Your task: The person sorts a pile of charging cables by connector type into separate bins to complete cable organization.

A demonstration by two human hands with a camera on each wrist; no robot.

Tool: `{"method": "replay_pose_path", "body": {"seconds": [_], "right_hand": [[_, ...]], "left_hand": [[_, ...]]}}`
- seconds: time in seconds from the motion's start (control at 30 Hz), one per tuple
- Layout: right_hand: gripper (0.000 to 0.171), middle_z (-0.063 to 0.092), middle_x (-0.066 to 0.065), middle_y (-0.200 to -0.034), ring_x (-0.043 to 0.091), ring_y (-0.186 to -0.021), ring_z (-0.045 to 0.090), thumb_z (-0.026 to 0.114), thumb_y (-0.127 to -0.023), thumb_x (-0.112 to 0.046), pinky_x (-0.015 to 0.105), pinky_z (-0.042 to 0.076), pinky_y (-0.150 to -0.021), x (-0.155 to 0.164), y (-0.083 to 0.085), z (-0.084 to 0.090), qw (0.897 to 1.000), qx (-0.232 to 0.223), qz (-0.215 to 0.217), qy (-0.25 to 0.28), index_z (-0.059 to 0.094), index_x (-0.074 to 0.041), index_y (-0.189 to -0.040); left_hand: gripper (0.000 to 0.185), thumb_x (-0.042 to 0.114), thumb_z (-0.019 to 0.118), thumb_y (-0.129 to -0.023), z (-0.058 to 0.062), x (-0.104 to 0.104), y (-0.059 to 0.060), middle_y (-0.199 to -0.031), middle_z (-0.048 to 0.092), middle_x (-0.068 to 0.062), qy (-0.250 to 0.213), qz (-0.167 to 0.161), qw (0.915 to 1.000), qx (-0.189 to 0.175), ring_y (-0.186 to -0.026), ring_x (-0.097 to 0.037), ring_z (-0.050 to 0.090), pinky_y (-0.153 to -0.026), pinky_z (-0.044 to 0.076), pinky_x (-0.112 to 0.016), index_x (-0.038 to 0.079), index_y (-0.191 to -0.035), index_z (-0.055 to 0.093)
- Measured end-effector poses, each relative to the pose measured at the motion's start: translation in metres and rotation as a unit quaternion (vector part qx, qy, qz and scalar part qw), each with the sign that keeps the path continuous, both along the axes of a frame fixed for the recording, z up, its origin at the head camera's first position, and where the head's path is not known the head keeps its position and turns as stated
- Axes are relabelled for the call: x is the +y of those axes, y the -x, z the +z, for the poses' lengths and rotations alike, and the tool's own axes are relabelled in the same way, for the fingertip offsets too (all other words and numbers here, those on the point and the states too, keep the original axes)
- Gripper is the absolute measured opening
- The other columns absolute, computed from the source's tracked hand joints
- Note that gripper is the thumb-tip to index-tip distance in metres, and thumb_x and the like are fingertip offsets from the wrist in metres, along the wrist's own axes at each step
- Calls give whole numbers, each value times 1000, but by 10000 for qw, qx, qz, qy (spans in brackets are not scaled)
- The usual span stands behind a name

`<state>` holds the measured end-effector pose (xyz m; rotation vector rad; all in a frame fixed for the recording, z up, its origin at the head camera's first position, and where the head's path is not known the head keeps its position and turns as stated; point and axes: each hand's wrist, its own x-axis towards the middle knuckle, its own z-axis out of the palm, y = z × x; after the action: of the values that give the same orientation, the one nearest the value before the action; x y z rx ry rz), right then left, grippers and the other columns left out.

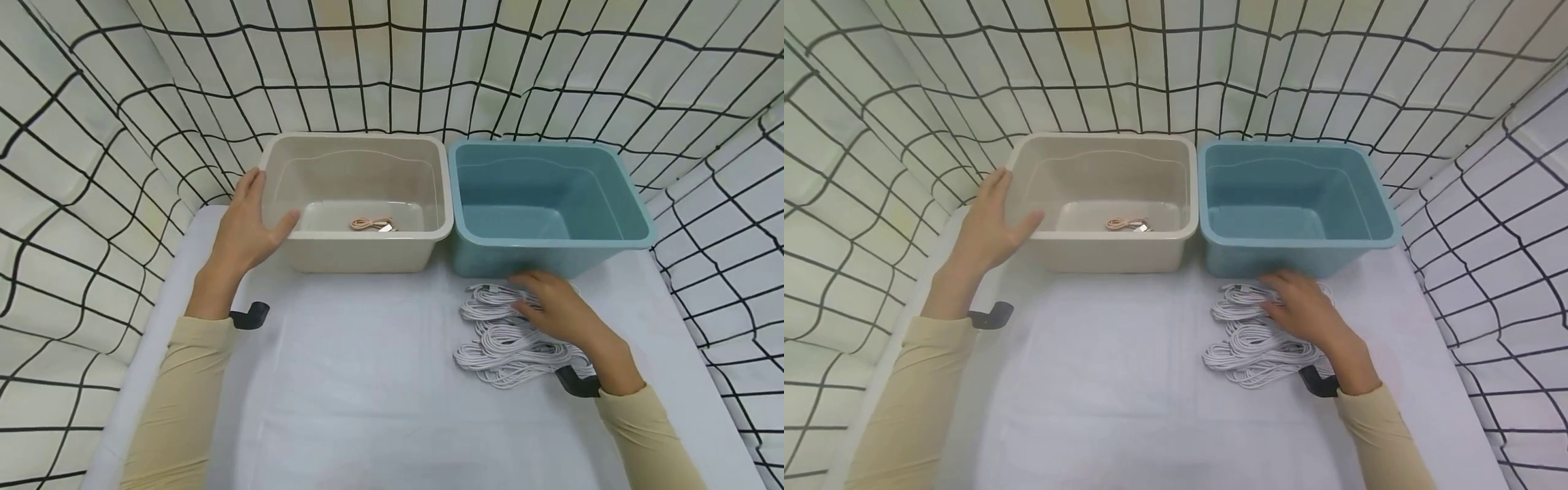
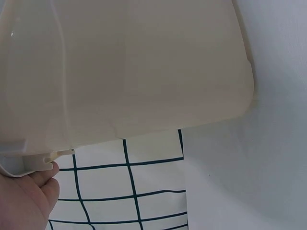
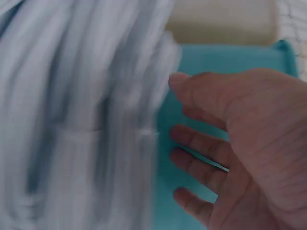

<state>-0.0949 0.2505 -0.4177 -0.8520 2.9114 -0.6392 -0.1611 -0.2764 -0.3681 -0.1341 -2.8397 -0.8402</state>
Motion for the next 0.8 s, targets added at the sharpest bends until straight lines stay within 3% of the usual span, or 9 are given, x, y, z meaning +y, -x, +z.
{"method": "replay_pose_path", "body": {"seconds": [0.13,0.27,0.57,0.8], "right_hand": [[46,64,26,-139,49,-133,57,72,-100,-11,70,41,-110,9,1,-21,9994,-200,-204,-182,61,4,-141],[44,66,24,-138,48,-134,57,70,-102,-16,76,33,-112,12,-1,-29,9986,-198,-370,-331,63,1,-142],[32,73,20,-118,43,-111,69,80,-93,-10,62,52,-96,10,-1,-35,9985,519,-179,-6,72,2,-122],[33,74,16,-110,39,-102,71,83,-89,-7,59,54,-89,11,-7,-34,9957,910,-134,-93,74,1,-119]], "left_hand": [[94,50,60,-99,-1,-1,1,-176,15,-14,-15,-34,10000,-3,-150,-51,37,-115,34,-73,3,-169,17],[95,51,59,-99,-2,-2,1,-176,15,-14,15,-18,10000,-7,-150,-51,37,-115,34,-73,3,-169,17],[93,51,59,-99,-1,-3,-1,-175,18,-16,5,-23,9999,98,-149,-51,37,-115,35,-72,3,-169,19],[94,53,58,-99,-1,-2,0,-175,17,-16,95,-5,9999,65,-148,-51,38,-114,36,-72,3,-168,19]]}}
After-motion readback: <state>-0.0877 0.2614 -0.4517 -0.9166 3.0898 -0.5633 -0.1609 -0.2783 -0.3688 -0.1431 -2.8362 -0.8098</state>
